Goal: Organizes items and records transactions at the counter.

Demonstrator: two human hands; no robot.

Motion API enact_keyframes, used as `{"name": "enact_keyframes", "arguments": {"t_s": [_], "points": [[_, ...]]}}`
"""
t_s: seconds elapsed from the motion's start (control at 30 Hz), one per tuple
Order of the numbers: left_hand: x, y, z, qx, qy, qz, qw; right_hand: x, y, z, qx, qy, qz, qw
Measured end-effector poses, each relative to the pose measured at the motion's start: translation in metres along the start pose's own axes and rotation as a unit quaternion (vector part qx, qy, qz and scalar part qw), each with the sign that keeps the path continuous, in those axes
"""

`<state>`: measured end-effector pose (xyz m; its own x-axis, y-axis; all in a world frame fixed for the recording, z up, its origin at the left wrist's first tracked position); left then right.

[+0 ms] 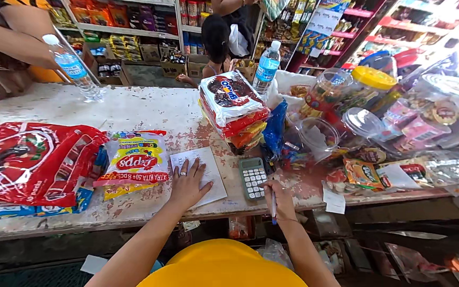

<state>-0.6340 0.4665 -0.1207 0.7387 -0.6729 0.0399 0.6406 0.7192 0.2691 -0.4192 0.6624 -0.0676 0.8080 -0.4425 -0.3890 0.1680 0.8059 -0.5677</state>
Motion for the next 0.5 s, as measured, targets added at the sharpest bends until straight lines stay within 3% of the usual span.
{"name": "enact_keyframes", "arguments": {"t_s": [0.23, 0.33, 0.43, 0.5], "points": [[0.000, 0.000, 0.001, 0.000, 0.007, -0.003, 1.000, 0.010, -0.008, -0.012, 0.054, -0.035, -0.005, 0.998], [-0.001, 0.001, 0.002, 0.004, -0.002, -0.002, 1.000, 0.021, -0.017, -0.013, 0.080, 0.006, 0.045, 0.996], [0.000, 0.000, 0.001, 0.003, 0.003, -0.004, 1.000, 0.032, -0.025, -0.018, 0.098, -0.026, 0.060, 0.993], [0.000, 0.001, 0.001, 0.002, 0.007, -0.006, 1.000, 0.034, -0.026, -0.017, 0.103, -0.004, 0.071, 0.992]]}}
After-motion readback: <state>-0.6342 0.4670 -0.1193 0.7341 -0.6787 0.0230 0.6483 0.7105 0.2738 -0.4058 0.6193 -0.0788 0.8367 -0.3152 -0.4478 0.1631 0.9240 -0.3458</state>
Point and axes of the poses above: each hand's wrist, its own x-axis away from the middle knuckle, its own z-axis out of the back of the hand, y = z × x, the point moved 5 cm from there along -x, towards the middle knuckle, and after that the axes turned 7 degrees about z, right-handed, at the moved point
